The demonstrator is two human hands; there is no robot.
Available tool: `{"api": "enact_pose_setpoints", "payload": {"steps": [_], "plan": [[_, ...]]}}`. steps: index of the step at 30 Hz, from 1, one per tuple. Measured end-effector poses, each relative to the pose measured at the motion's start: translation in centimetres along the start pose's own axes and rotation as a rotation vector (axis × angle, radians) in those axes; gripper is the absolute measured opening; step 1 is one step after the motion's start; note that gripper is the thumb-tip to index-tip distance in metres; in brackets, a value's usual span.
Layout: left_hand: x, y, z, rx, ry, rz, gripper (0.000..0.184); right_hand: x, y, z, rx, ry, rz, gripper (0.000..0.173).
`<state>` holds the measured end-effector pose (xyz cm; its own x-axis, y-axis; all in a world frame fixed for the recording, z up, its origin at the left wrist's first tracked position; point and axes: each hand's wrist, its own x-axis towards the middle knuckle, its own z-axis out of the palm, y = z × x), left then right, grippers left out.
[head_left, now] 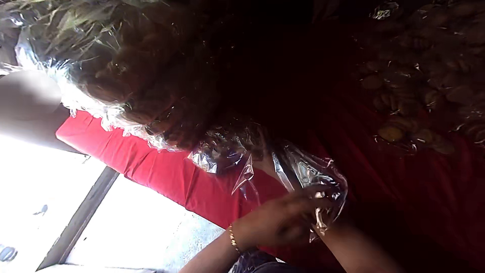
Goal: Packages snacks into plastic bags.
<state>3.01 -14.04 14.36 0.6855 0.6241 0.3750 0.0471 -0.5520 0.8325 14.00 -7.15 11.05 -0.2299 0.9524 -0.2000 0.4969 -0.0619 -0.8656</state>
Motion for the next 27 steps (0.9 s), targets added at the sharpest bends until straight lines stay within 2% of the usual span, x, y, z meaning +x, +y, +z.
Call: {"api": "enact_pose_setpoints", "payload": {"steps": [1,3,4,6,7,8,9,11,13,14,15,17,19,20,21,22,23,24,25,26,27], "plan": [[-1.2,-1.7,-1.3,0.026,0.141,-0.033,0.028,-0.4,-1.6,-1.3,-0.035,-0.051,0.094,0.066],[-3.7,-5.9,-3.6,0.176,0.303,-0.141,0.017,0.8,0.7,-1.4,-0.138,-0.005,-0.001,0.072],[-4.8,-7.9,-4.4,0.233,0.297,-0.193,0.017,1.9,3.2,-0.5,-0.164,0.066,-0.072,0.074],[-6.5,-10.6,-4.9,0.295,0.225,-0.252,0.022,3.2,6.3,1.0,-0.243,0.167,-0.187,0.088],[-7.0,-11.5,-5.1,0.311,0.191,-0.275,0.031,3.1,6.7,1.8,-0.2,0.163,-0.188,0.082],[-7.4,-12.3,-5.1,0.331,0.18,-0.293,0.036,2.2,6.3,2.0,-0.155,0.128,-0.161,0.07],[-7.6,-12.9,-5.2,0.352,0.193,-0.303,0.039,1.0,5.5,1.6,-0.051,0.023,-0.103,0.06],[-7.5,-13.8,-5.7,0.337,0.235,-0.326,0.038,0.5,4.3,0.7,0.134,-0.135,-0.016,0.055],[-7.5,-14.1,-5.9,0.276,0.255,-0.326,0.037,0.7,3.2,-0.1,0.152,-0.149,-0.014,0.05],[-7.7,-14.1,-6.0,0.275,0.252,-0.328,0.037,1.4,3.3,0.1,0.13,-0.137,-0.07,0.049],[-7.7,-14.1,-6.1,0.31,0.243,-0.333,0.04,2.7,4.0,0.7,0.08,-0.085,-0.156,0.05],[-6.5,-14.0,-5.7,0.459,0.244,-0.353,0.042,5.0,5.0,1.8,-0.105,0.241,-0.269,0.046],[-5.4,-13.6,-5.8,0.535,0.205,-0.418,0.044,5.4,5.0,3.0,-0.063,0.425,-0.244,0.043],[-5.0,-13.5,-5.8,0.566,0.176,-0.453,0.046,4.9,5.4,4.1,-0.032,0.424,-0.188,0.044],[-4.8,-13.5,-5.8,0.613,0.145,-0.483,0.046,3.8,5.8,4.7,-0.023,0.322,-0.122,0.045],[-4.5,-13.3,-5.7,0.667,0.113,-0.523,0.044,1.7,6.1,3.8,-0.054,0.118,-0.103,0.047],[-4.1,-13.1,-5.5,0.737,0.074,-0.569,0.045,-0.3,6.7,1.1,-0.193,-0.158,-0.17,0.052],[-3.7,-13.1,-5.2,0.813,0.03,-0.615,0.048,-2.1,7.5,-1.5,-0.246,-0.322,-0.269,0.048],[-3.2,-13.1,-4.9,0.867,0.0,-0.658,0.054,-3.5,8.1,-4.5,-0.205,-0.401,-0.31,0.04],[-3.0,-13.3,-4.8,0.911,-0.022,-0.685,0.057,-4.6,8.6,-8.3,-0.08,-0.382,-0.265,0.032],[-2.8,-13.3,-4.8,0.92,-0.038,-0.695,0.057,-5.2,9.0,-12.6,0.016,-0.265,-0.161,0.027]]}}
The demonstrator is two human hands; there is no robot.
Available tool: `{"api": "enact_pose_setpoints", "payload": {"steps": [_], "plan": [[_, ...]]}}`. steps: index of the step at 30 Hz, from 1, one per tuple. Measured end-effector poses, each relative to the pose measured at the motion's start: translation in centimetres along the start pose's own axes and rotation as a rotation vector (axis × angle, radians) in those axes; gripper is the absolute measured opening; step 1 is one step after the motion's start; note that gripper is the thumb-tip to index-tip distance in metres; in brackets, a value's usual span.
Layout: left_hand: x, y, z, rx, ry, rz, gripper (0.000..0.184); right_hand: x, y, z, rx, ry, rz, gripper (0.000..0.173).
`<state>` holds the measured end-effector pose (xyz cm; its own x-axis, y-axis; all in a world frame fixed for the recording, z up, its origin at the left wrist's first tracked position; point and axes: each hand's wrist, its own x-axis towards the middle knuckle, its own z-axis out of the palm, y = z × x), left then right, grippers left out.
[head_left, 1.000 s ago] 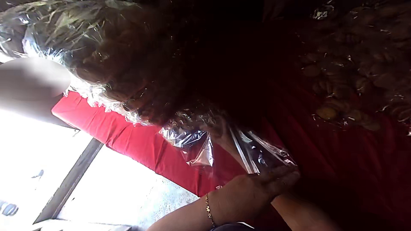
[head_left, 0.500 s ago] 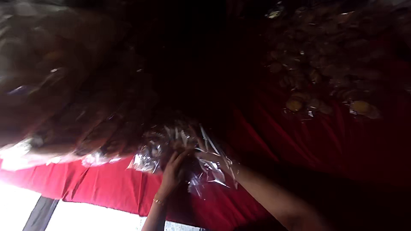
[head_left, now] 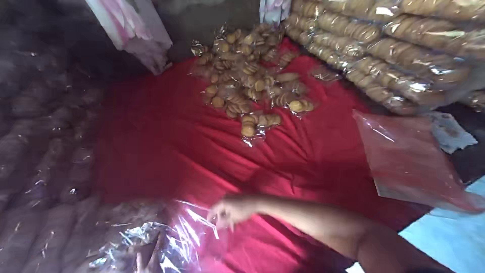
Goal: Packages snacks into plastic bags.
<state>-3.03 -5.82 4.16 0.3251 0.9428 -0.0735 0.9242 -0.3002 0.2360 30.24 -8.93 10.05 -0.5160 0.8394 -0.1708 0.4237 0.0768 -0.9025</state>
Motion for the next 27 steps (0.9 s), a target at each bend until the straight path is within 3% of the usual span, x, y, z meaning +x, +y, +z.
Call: {"api": "enact_pose_setpoints", "payload": {"steps": [3,5,8,10,13,15,17,18,20,21,23,25,27], "plan": [[0.0,0.3,-1.9,-0.18,0.01,0.06,0.041,-2.7,4.4,-11.6,-0.343,0.674,0.355,0.037],[-0.5,2.7,-3.5,-0.233,0.111,0.013,0.033,-3.6,10.4,-16.4,-0.495,0.907,0.523,0.066],[-2.1,12.8,-5.5,-0.316,0.383,0.023,0.03,-6.3,15.4,-17.2,-0.513,0.778,0.524,0.076],[-2.6,21.5,-5.5,-0.375,0.377,0.154,0.025,-9.5,16.0,-14.6,-0.516,0.634,0.395,0.072],[-0.2,30.5,-2.9,-0.409,0.027,0.331,0.03,-15.5,15.9,-11.1,-0.496,0.374,0.144,0.078],[2.4,33.4,0.4,-0.398,-0.211,0.307,0.046,-18.9,15.6,-10.6,-0.414,0.267,-0.014,0.094],[3.2,34.8,4.1,-0.255,-0.362,0.25,0.069,-21.6,15.9,-10.6,-0.326,0.451,-0.115,0.084],[2.9,35.7,5.2,-0.195,-0.431,0.219,0.071,-22.7,15.6,-11.3,-0.33,0.593,-0.071,0.065],[1.1,37.0,5.9,-0.167,-0.541,0.159,0.062,-24.9,13.8,-12.6,-0.351,0.701,0.252,0.035],[-0.3,36.9,6.2,-0.204,-0.532,0.155,0.054,-25.4,12.5,-12.7,-0.351,0.64,0.45,0.042],[-2.8,35.8,7.3,-0.367,-0.339,0.225,0.035,-24.7,10.2,-12.5,-0.317,0.405,0.757,0.066],[-3.5,34.5,8.0,-0.566,-0.16,0.289,0.024,-22.4,9.7,-11.1,-0.362,0.396,0.815,0.075],[-1.5,34.2,6.9,-0.683,-0.043,0.309,0.028,-19.7,9.8,-10.6,-0.393,0.42,0.782,0.073]]}}
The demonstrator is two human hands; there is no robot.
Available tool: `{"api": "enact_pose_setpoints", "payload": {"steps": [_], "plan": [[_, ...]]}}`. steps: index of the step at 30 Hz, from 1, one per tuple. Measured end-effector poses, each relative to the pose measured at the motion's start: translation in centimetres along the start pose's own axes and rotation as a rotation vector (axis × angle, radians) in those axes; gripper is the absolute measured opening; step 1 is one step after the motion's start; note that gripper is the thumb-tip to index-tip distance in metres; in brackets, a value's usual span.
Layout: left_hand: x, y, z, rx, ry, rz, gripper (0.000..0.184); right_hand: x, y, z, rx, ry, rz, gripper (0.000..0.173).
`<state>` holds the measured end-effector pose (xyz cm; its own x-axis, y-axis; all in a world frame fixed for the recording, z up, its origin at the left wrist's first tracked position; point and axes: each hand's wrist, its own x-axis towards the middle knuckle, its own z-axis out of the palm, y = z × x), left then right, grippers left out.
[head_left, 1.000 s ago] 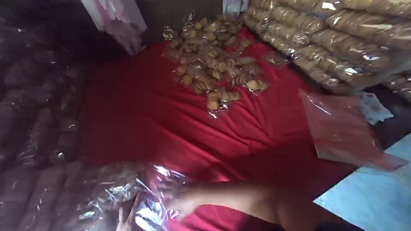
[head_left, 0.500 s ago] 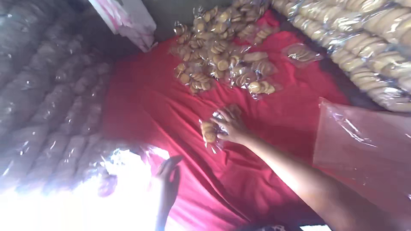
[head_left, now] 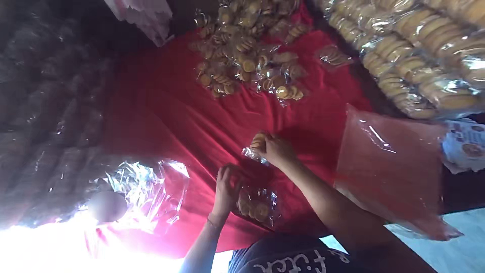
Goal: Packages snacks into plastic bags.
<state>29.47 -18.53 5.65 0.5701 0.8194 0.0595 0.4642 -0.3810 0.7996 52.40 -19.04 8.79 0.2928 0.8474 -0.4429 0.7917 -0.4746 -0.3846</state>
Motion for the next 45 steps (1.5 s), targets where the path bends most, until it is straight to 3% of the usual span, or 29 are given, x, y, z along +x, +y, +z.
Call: {"api": "enact_pose_setpoints", "payload": {"steps": [2,4,5,7,10,12,14,16,18,21,22,24,26,29,32,34,37,39,40,41,45], "plan": [[4.0,0.4,-1.4,-0.043,0.025,-0.02,0.035,1.6,-0.9,0.8,0.063,-0.012,-0.171,0.057],[8.1,0.0,-2.5,-0.061,-0.134,-0.15,0.054,2.5,-1.0,1.9,0.11,-0.071,-0.405,0.048],[9.6,-0.6,-2.9,-0.062,-0.248,-0.204,0.062,2.6,-1.1,2.3,0.129,-0.109,-0.479,0.048],[10.9,-1.0,-3.7,-0.036,-0.448,-0.219,0.056,2.2,-0.9,2.6,0.255,-0.124,-0.552,0.058],[9.9,-1.8,-3.5,0.135,-0.56,-0.047,0.036,1.1,-0.2,3.4,0.539,-0.036,-0.504,0.076],[9.1,-2.8,-2.8,0.157,-0.573,0.007,0.031,0.4,-0.3,3.4,0.55,0.02,-0.367,0.063],[8.0,-2.9,-2.5,0.094,-0.573,0.024,0.027,-0.4,-1.1,2.7,0.387,-0.078,-0.251,0.043],[6.8,-2.3,-2.8,-0.05,-0.582,-0.012,0.024,-1.3,-1.8,2.9,0.268,-0.134,-0.29,0.03],[5.5,-2.2,-3.2,-0.314,-0.509,-0.069,0.03,-2.7,-1.9,2.9,0.24,-0.028,-0.405,0.027],[3.8,-2.1,-4.5,-0.559,-0.345,-0.09,0.058,-4.9,-0.2,0.5,0.495,0.188,-0.58,0.024],[3.2,-1.7,-4.8,-0.485,-0.35,-0.098,0.057,-5.6,0.6,-0.6,0.502,0.298,-0.595,0.023],[2.1,-1.3,-3.8,-0.189,-0.443,-0.048,0.05,-6.6,2.0,-2.5,0.265,0.521,-0.513,0.026],[1.2,-1.1,-1.8,0.082,-0.585,0.004,0.045,-6.8,3.1,-2.9,0.092,0.586,-0.463,0.029],[-0.3,0.2,-0.3,0.107,-0.648,0.143,0.031,-6.0,4.5,-1.0,0.229,0.523,-0.498,0.022],[-1.5,1.3,0.9,0.042,-0.365,0.529,0.015,-6.0,5.6,1.6,0.487,0.294,-0.506,0.018],[-0.3,1.7,1.7,0.115,-0.187,0.683,0.011,-6.8,5.8,2.7,0.637,0.141,-0.492,0.016],[1.8,0.8,3.1,0.086,-0.233,0.651,0.016,-7.7,7.3,3.9,0.821,-0.023,-0.583,0.034],[2.3,0.4,4.2,0.04,-0.246,0.635,0.016,-8.7,8.4,5.2,0.893,-0.043,-0.627,0.067],[2.3,0.3,4.9,0.021,-0.219,0.641,0.013,-9.3,8.5,6.3,0.865,0.031,-0.631,0.083],[2.2,0.5,5.6,0.002,-0.187,0.655,0.011,-9.9,8.4,7.5,0.812,0.135,-0.631,0.088],[5.2,3.3,7.0,-0.299,-0.255,0.62,0.028,-9.3,9.5,8.9,0.464,0.727,-0.648,0.042]]}}
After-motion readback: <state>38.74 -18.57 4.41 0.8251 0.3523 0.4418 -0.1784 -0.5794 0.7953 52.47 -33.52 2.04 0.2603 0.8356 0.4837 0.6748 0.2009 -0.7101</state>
